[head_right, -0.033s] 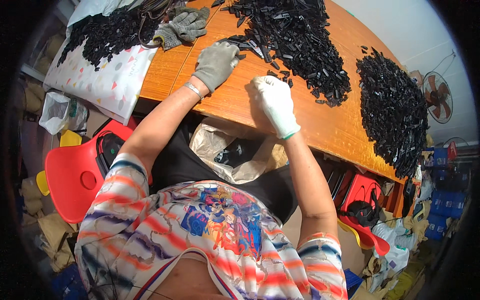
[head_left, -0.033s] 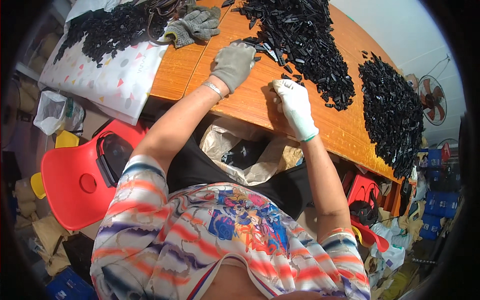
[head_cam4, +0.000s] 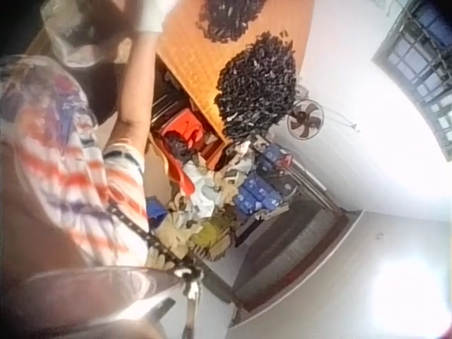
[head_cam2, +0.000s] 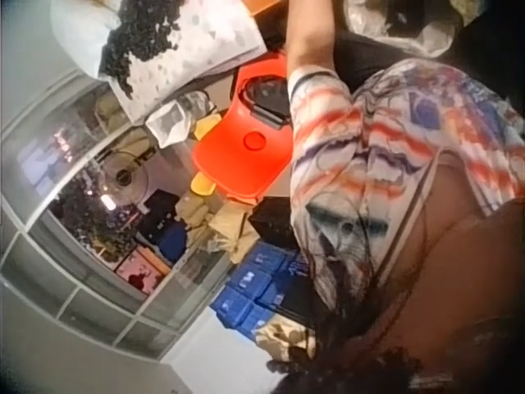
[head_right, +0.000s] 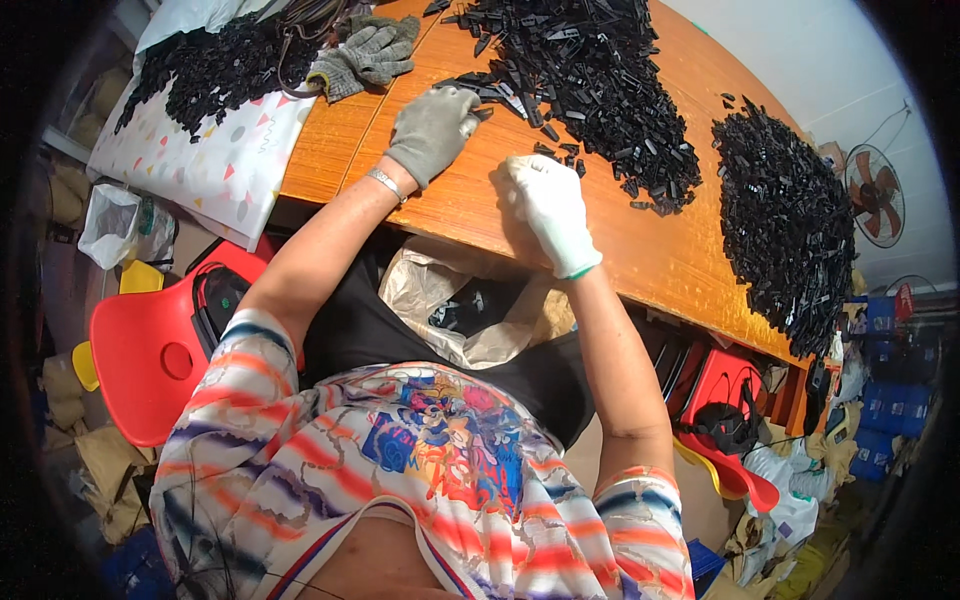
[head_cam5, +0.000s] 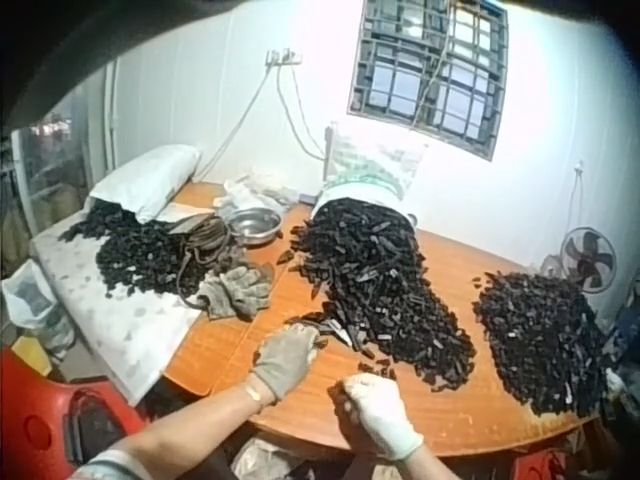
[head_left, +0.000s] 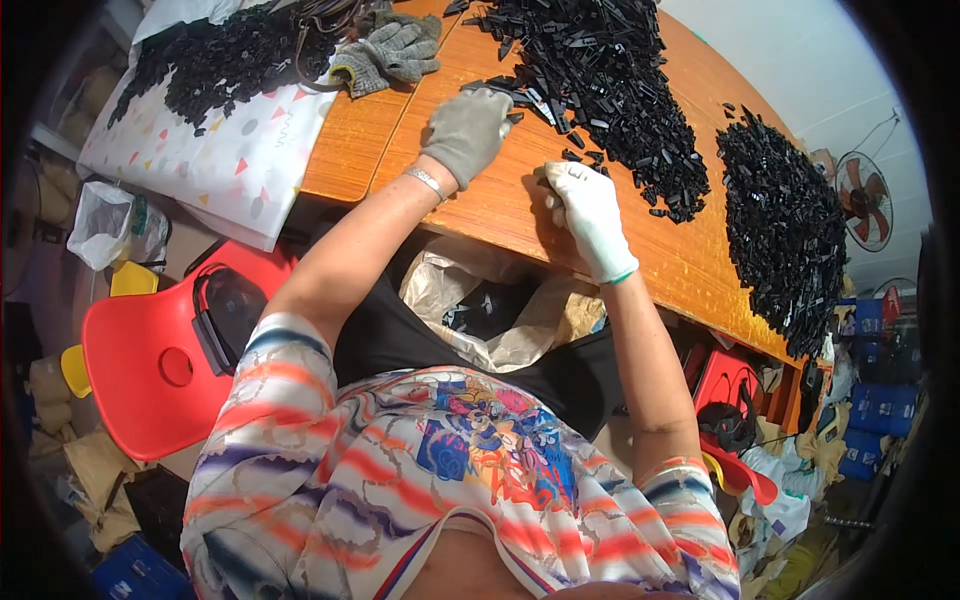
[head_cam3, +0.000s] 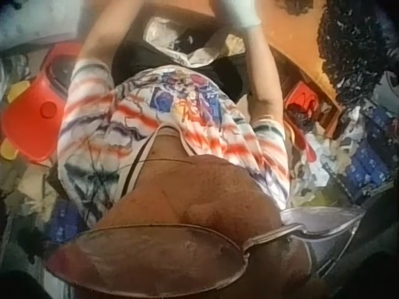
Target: Sorting and inspecting small black plastic hardware components on a wooden table.
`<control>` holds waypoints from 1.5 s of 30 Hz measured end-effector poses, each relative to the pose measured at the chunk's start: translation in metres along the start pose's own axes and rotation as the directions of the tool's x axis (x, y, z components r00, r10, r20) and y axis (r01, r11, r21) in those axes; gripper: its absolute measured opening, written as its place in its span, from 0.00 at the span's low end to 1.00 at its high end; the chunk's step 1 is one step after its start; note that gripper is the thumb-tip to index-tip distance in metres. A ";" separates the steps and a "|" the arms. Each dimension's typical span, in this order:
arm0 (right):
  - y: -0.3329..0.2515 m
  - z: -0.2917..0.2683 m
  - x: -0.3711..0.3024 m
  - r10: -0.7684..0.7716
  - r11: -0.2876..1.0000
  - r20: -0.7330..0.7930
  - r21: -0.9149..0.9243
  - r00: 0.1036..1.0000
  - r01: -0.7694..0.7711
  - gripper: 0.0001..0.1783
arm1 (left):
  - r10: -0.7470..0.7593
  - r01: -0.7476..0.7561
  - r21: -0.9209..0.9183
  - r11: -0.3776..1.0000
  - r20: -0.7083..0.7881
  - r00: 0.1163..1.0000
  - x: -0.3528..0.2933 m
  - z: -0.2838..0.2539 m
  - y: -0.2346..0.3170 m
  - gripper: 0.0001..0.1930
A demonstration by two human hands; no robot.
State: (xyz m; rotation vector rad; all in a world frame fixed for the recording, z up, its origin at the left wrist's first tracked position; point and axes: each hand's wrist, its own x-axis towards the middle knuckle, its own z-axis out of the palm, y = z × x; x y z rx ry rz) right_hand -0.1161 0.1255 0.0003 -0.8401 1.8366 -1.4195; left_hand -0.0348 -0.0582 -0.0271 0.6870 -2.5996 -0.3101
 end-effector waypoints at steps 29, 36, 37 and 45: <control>-0.026 0.019 0.007 -0.125 0.988 -0.211 0.066 0.969 0.142 0.11 | -0.023 0.395 -0.806 -0.441 0.450 0.893 -0.056 0.007 0.036 0.14; -0.022 0.023 0.015 -0.222 0.973 -0.198 0.019 0.955 0.230 0.12 | -0.070 0.432 -0.845 -0.315 0.475 0.877 -0.058 -0.006 0.044 0.09; -0.028 0.026 0.011 -0.152 0.984 -0.210 0.054 0.966 0.167 0.12 | -0.078 0.431 -0.856 -0.286 0.469 0.880 -0.060 -0.007 0.044 0.09; -0.018 0.027 0.016 -0.205 0.979 -0.264 -0.057 0.942 0.197 0.13 | -0.132 0.396 -0.892 -0.216 0.429 0.894 -0.062 -0.009 0.049 0.09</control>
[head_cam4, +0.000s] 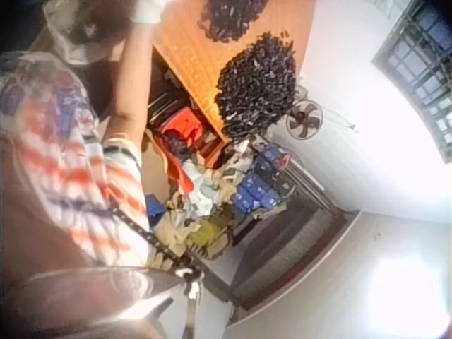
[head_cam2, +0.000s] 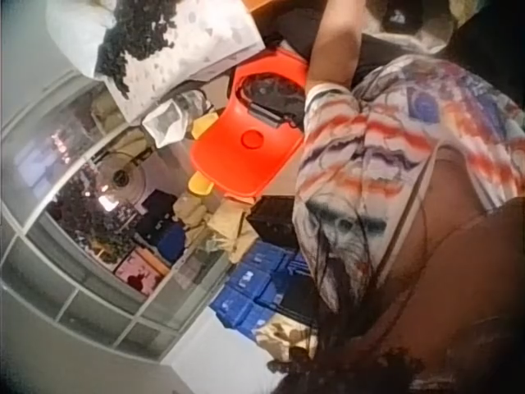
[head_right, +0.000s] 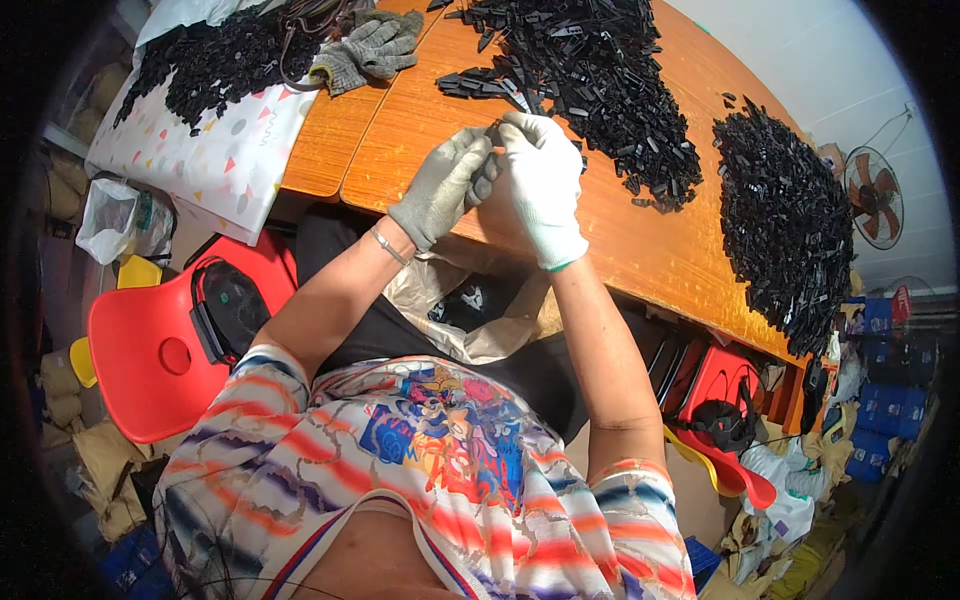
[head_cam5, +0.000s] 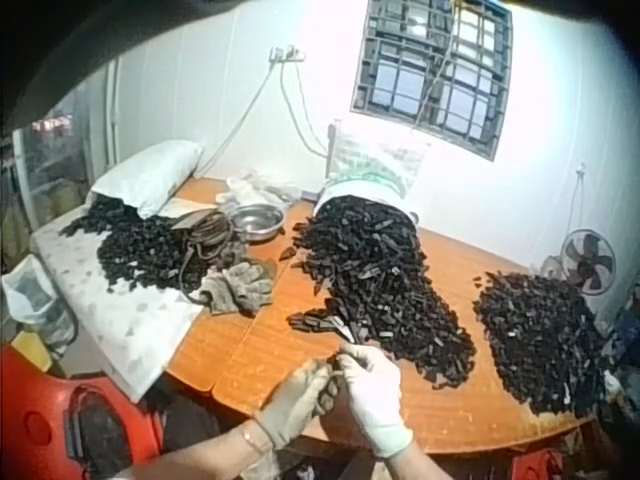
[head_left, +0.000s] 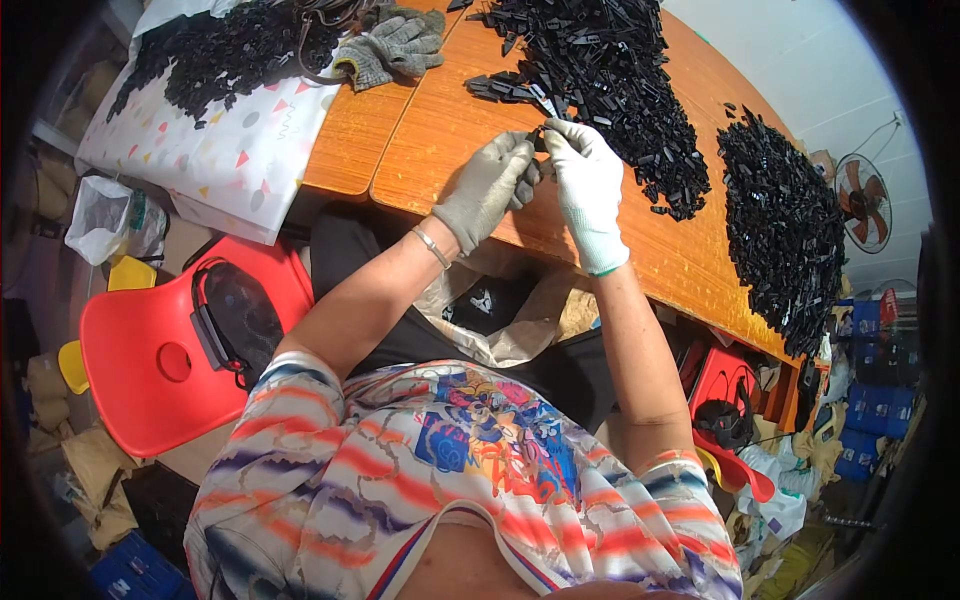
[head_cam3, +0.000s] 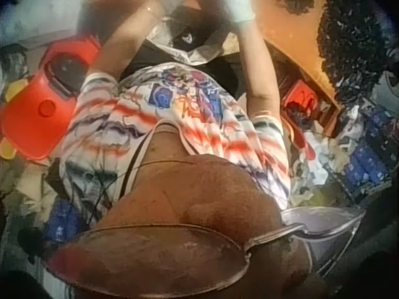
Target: Sorting and inspecting small black plastic hardware components on a wooden table.
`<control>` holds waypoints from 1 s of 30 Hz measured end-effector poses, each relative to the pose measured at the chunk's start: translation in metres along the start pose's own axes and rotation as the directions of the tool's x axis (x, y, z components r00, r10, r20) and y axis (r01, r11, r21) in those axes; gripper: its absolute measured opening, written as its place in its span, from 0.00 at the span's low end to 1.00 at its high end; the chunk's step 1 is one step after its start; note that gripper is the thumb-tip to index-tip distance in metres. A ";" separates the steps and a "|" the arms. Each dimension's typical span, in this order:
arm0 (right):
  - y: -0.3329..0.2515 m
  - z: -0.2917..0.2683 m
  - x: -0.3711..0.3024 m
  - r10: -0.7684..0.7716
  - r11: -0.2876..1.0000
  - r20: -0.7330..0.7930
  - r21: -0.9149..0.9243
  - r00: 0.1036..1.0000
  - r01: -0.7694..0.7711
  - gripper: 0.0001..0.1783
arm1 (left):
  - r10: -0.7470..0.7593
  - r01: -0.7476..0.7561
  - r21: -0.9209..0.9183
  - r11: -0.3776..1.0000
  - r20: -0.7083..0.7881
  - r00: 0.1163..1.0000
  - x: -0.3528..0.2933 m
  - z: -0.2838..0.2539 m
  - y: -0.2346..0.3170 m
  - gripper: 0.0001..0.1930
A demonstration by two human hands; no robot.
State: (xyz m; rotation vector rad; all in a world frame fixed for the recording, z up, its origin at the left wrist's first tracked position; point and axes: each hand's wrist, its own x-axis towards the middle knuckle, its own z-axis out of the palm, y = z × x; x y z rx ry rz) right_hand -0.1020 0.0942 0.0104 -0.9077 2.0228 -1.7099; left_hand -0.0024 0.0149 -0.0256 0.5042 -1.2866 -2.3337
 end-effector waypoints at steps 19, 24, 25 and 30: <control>-0.021 -0.003 0.000 -0.253 0.428 0.374 -0.784 0.892 0.450 0.09 | 0.170 -0.106 0.307 0.946 -0.190 0.967 0.005 0.007 -0.012 0.11; -0.006 -0.001 -0.001 -0.258 0.561 0.281 -0.735 0.924 0.380 0.09 | 0.138 -0.067 0.269 0.961 -0.257 0.956 -0.003 0.017 -0.003 0.13; -0.004 -0.001 -0.001 -0.246 0.575 0.268 -0.733 0.931 0.363 0.09 | 0.081 -0.026 0.197 0.980 -0.276 0.958 -0.006 0.020 -0.001 0.14; 0.001 0.006 -0.006 -0.307 0.527 0.261 -0.754 0.915 0.392 0.08 | 0.037 0.038 0.257 0.966 -0.280 0.959 -0.014 0.017 -0.001 0.15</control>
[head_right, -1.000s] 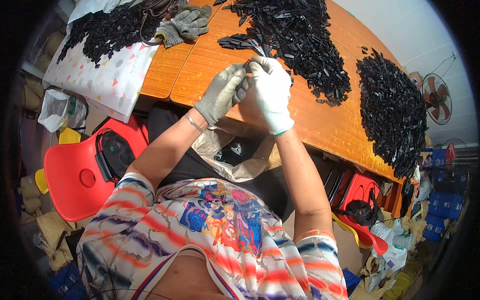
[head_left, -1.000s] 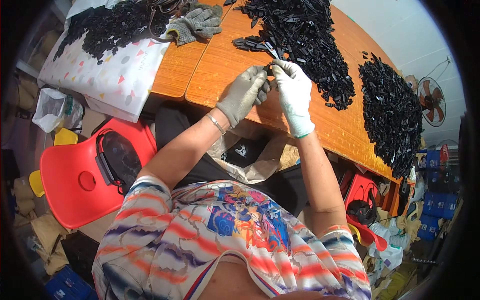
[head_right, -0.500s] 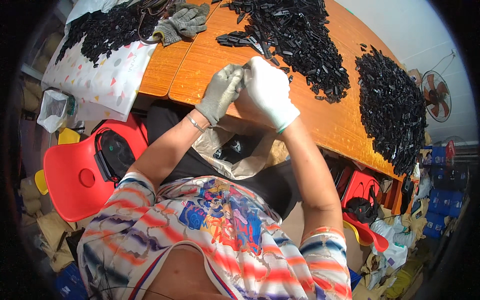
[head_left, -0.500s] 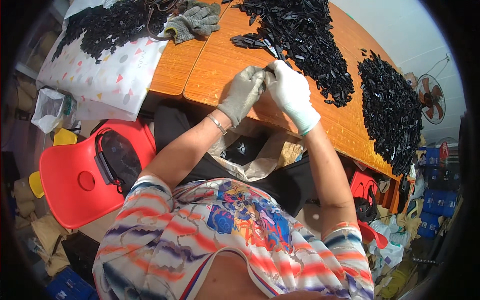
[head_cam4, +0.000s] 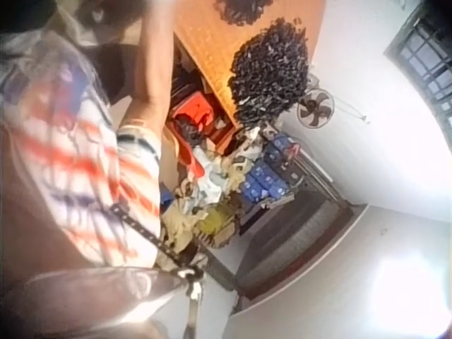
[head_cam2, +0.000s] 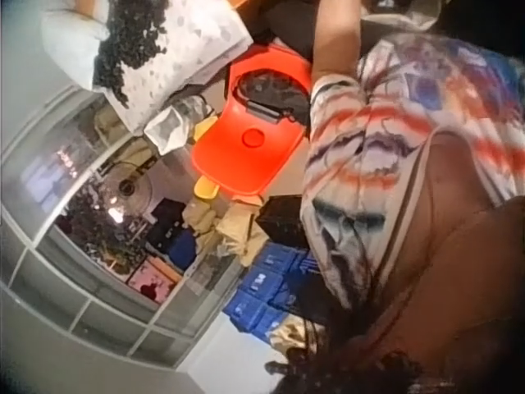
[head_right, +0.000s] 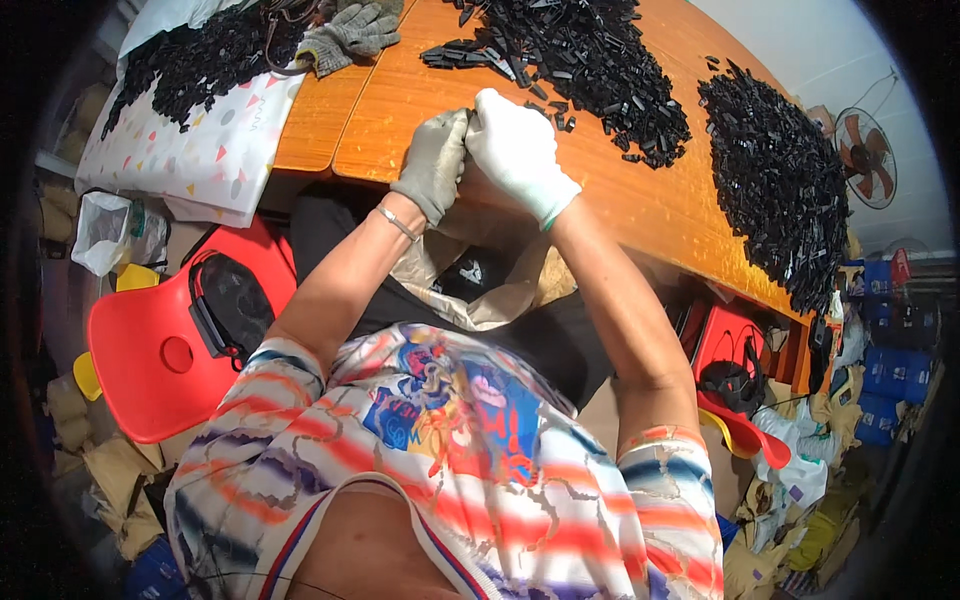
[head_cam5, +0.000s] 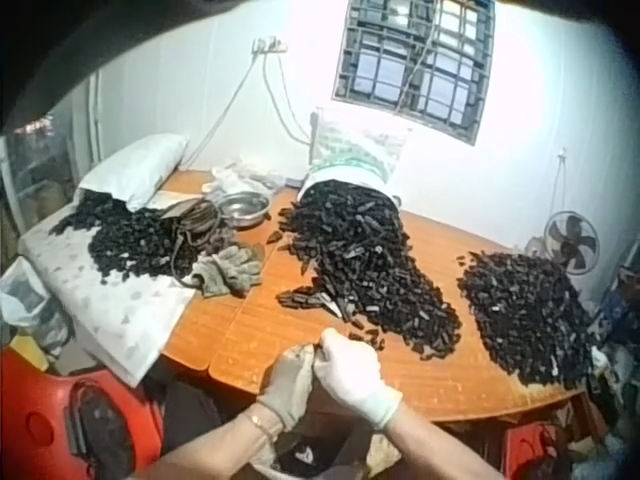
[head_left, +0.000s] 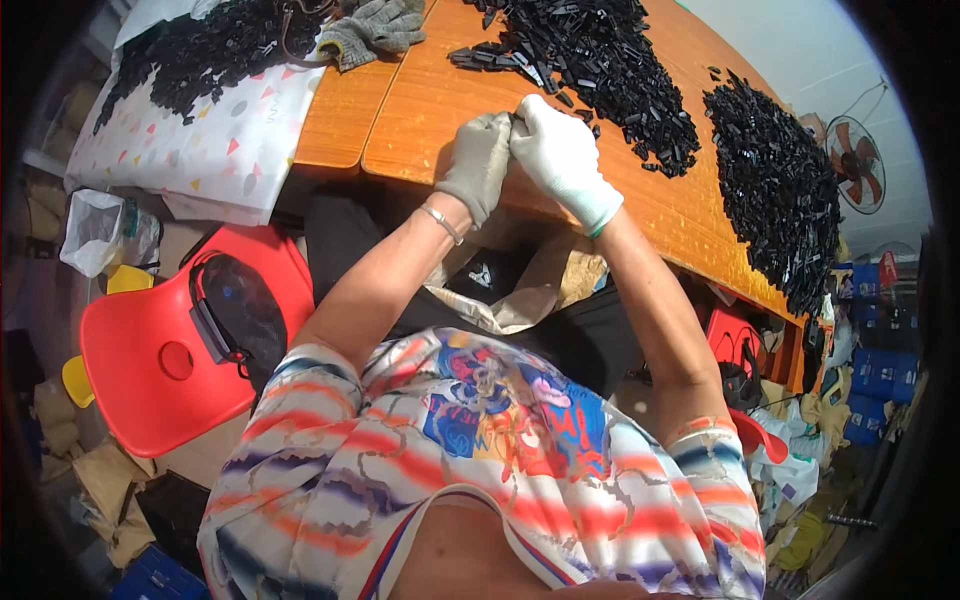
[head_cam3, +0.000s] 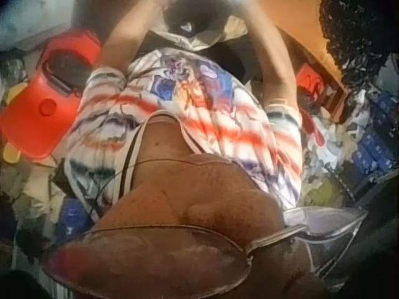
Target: Sorting and inspecting small black plastic hardware components on a wooden table.
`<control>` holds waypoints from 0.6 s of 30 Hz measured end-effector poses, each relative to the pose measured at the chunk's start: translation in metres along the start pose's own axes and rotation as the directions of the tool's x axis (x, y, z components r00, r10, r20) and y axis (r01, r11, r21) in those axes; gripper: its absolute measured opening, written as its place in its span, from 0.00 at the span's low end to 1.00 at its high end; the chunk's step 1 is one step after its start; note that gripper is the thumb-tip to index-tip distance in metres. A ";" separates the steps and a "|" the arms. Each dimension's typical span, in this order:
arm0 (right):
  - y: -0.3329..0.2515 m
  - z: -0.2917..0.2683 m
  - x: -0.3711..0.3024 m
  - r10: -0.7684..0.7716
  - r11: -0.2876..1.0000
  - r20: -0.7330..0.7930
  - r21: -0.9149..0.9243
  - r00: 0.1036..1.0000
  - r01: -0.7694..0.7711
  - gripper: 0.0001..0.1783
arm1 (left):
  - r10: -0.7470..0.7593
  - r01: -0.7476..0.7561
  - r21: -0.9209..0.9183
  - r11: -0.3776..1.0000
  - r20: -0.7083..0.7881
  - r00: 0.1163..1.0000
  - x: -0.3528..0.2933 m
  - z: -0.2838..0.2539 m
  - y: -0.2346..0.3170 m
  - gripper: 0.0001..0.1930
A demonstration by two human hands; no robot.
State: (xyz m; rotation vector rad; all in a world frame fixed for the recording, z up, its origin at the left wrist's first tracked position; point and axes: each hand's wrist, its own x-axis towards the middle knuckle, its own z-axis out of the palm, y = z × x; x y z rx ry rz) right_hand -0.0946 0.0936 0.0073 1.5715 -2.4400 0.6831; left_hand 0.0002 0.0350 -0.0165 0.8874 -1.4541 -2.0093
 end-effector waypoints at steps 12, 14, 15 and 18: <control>0.053 -0.068 0.003 -0.097 0.616 0.637 0.642 0.765 -0.456 0.10 | -0.089 0.043 0.094 0.995 0.566 0.819 0.007 -0.031 0.003 0.20; 0.052 -0.066 0.000 -0.014 0.636 0.579 0.634 0.815 -0.440 0.11 | -0.076 0.026 0.103 0.994 0.522 0.850 0.003 -0.030 0.004 0.18; 0.046 -0.065 -0.002 0.038 0.638 0.548 0.630 0.836 -0.443 0.11 | -0.074 0.024 0.101 0.995 0.520 0.851 0.003 -0.029 0.002 0.18; 0.024 -0.046 -0.019 0.227 0.635 0.356 0.651 0.907 -0.415 0.14 | -0.094 0.097 0.011 0.995 0.363 0.927 0.004 -0.023 -0.010 0.16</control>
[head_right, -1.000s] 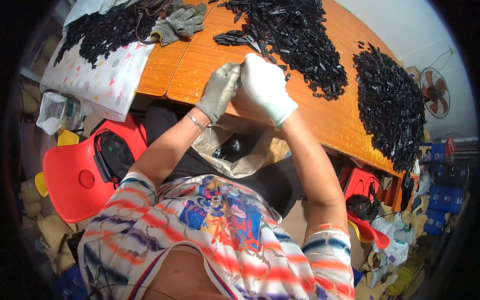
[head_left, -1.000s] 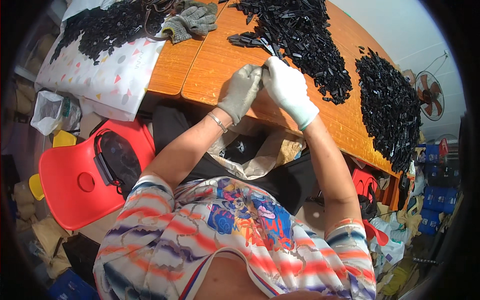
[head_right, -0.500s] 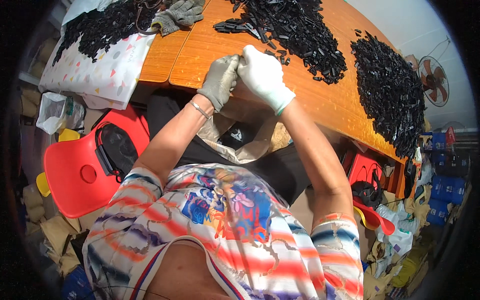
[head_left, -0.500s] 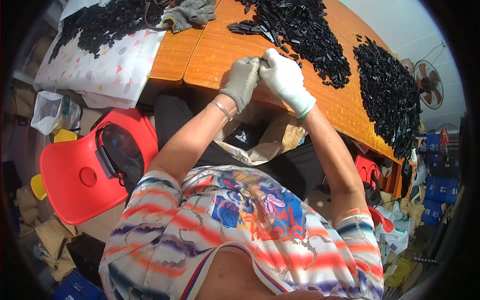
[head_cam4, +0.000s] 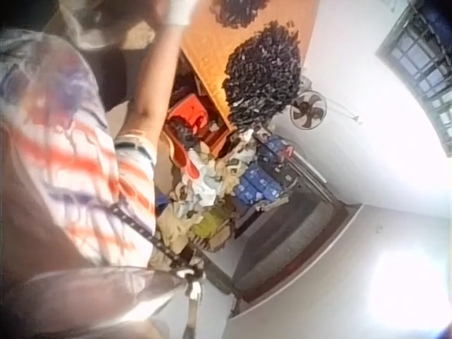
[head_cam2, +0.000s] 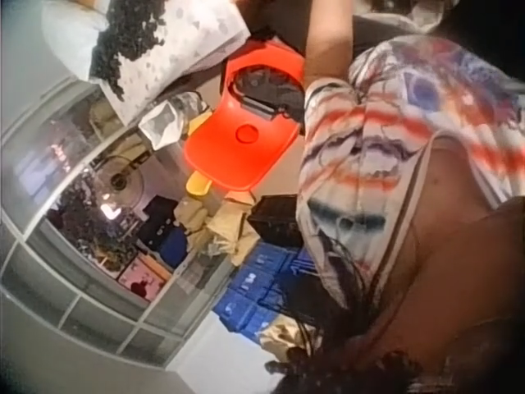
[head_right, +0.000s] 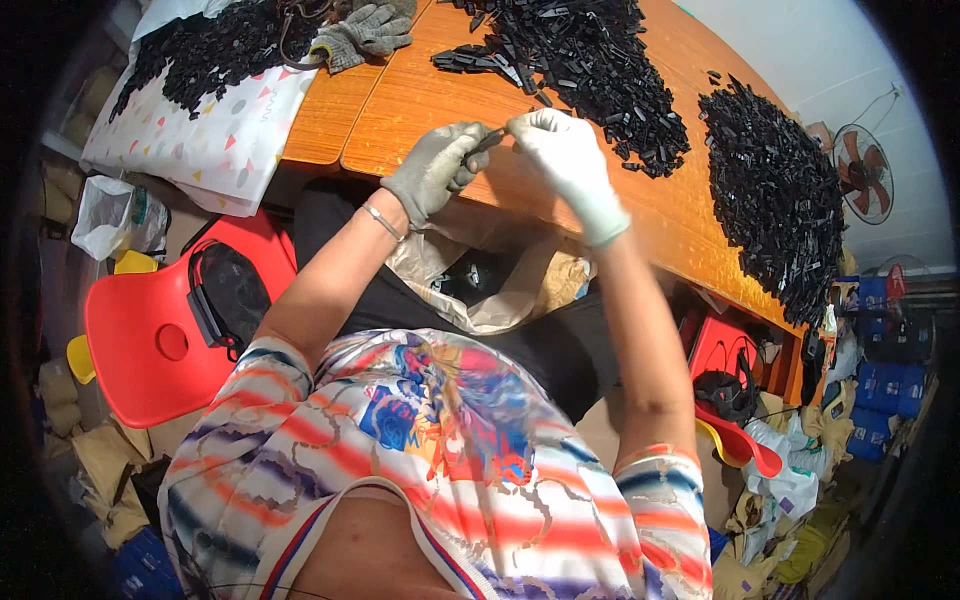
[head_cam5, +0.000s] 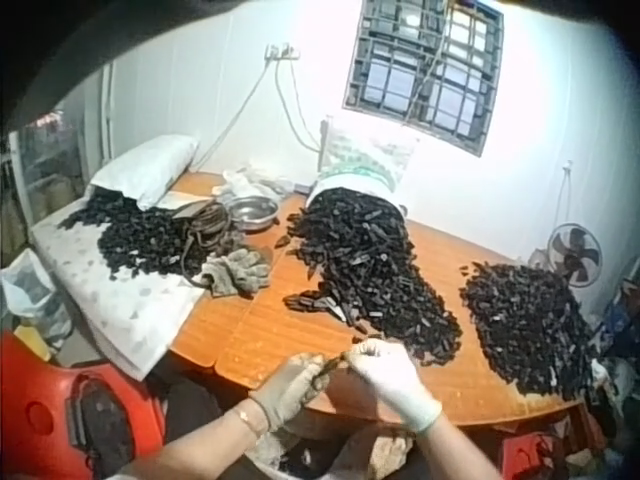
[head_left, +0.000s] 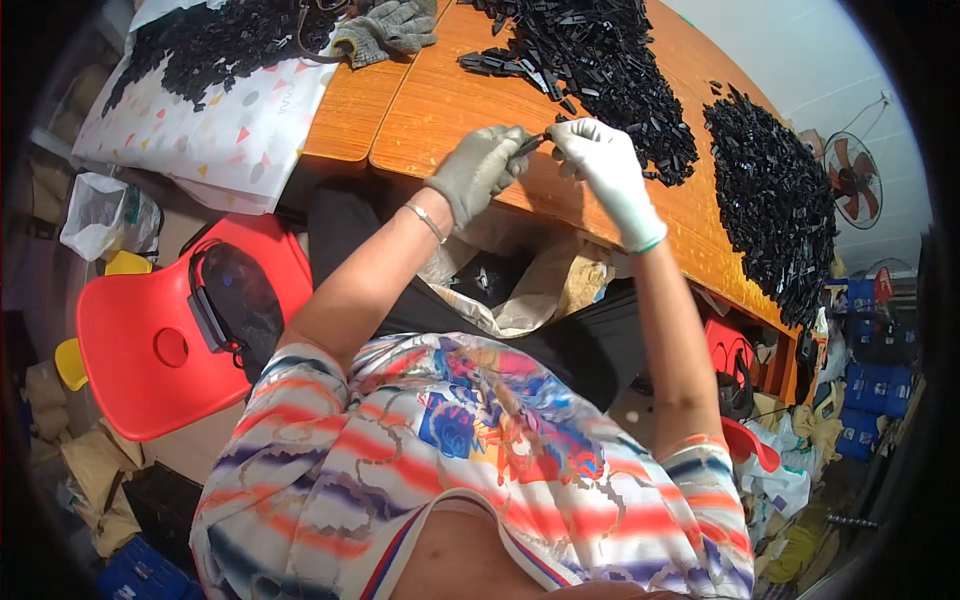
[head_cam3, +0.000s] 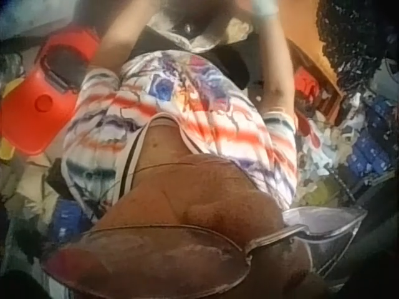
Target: Sorting and inspecting small black plastic hardware components on a wooden table.
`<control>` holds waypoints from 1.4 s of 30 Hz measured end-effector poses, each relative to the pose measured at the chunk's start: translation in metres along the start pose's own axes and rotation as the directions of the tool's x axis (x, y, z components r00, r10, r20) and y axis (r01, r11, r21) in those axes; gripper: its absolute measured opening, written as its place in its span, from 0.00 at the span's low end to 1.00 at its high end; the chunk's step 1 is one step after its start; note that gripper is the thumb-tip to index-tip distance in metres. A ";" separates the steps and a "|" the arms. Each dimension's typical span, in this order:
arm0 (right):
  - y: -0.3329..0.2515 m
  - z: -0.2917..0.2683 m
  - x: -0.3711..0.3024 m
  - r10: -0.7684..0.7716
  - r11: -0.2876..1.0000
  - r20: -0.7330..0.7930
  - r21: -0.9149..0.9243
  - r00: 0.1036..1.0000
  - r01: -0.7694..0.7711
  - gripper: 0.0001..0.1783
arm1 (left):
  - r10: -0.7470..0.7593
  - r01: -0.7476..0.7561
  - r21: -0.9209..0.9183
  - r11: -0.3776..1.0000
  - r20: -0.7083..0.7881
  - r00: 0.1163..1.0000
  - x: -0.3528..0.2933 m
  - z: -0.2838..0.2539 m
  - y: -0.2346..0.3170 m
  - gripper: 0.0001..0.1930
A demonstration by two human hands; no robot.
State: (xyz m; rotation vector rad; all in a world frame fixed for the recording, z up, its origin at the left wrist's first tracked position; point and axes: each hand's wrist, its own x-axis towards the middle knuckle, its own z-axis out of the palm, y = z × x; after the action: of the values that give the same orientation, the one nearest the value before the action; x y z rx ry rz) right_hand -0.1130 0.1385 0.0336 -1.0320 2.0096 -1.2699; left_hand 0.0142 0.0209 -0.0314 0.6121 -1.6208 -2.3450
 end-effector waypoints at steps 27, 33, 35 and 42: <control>0.056 0.036 -0.061 0.031 0.995 0.025 -0.093 0.999 -0.028 0.10 | -0.041 0.044 -0.056 0.997 0.049 0.998 -0.069 0.008 -0.056 0.17; 0.054 0.004 -0.018 -0.164 0.926 -0.361 -0.378 0.918 0.017 0.09 | 0.352 -0.318 0.855 0.410 0.174 0.920 -0.072 -0.020 -0.088 0.12; 0.063 -0.002 -0.002 -0.301 0.835 -0.378 -0.548 0.875 0.051 0.07 | 0.362 -0.289 0.913 0.288 0.175 0.916 -0.074 -0.024 -0.098 0.13; 0.071 0.002 0.035 -0.481 0.592 -0.234 -0.798 0.845 0.116 0.06 | 0.254 -0.204 0.876 0.436 0.097 0.962 -0.083 -0.027 -0.117 0.14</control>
State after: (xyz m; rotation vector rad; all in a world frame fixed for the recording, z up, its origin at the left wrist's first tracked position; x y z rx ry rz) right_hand -0.1537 0.1274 -0.0338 -1.6637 2.9525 -0.8019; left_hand 0.1064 0.0748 -0.1309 0.5275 -2.6556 -1.0961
